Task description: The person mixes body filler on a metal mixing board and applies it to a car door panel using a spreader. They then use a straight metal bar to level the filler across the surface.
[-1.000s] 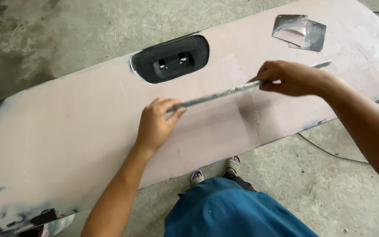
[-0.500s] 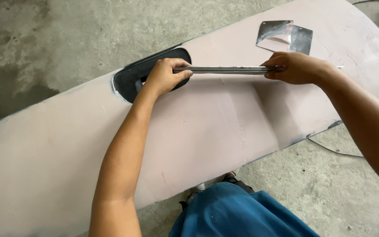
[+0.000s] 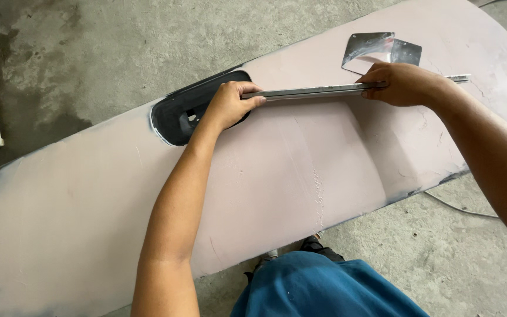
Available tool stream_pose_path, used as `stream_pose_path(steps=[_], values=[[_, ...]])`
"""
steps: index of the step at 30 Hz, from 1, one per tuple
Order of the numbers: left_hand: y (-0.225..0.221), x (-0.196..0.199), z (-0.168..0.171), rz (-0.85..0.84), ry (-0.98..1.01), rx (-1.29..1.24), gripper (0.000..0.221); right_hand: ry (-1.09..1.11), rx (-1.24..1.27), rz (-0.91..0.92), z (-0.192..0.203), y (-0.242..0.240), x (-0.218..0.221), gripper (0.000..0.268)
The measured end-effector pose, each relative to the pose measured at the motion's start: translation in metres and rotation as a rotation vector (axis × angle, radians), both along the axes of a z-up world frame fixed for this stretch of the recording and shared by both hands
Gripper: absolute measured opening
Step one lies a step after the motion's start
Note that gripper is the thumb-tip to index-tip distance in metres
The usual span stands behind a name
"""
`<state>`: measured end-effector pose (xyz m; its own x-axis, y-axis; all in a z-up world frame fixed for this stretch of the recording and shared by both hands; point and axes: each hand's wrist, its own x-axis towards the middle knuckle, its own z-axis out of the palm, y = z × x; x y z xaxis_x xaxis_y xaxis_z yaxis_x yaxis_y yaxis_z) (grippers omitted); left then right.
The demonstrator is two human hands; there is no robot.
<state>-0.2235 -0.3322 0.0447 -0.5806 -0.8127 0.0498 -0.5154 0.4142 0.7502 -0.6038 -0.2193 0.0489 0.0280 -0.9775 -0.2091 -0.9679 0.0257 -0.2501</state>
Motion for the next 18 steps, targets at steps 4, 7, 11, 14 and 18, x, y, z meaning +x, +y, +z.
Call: stream_pose_path(steps=[4, 7, 11, 14, 18], values=[[0.004, -0.005, 0.005, -0.007, 0.036, -0.070, 0.028, -0.008, -0.048, 0.068, -0.002, -0.003, -0.005, 0.035], [0.016, 0.002, 0.008, -0.028, -0.024, -0.043, 0.027, 0.011, -0.065, 0.143, -0.004, 0.009, 0.001, 0.030], [0.045, 0.015, 0.006, -0.076, -0.107, -0.116, 0.027, 0.094, -0.049, 0.184, -0.003, 0.043, 0.013, 0.028], [0.085, 0.020, 0.003, -0.164, -0.103, -0.298, 0.025, 0.127, -0.055, 0.199, 0.002, 0.077, 0.016, 0.033], [0.191, 0.033, 0.002, -0.136, -0.208, -0.282, 0.024, 0.168, -0.018, 0.297, 0.002, 0.134, 0.026, 0.050]])
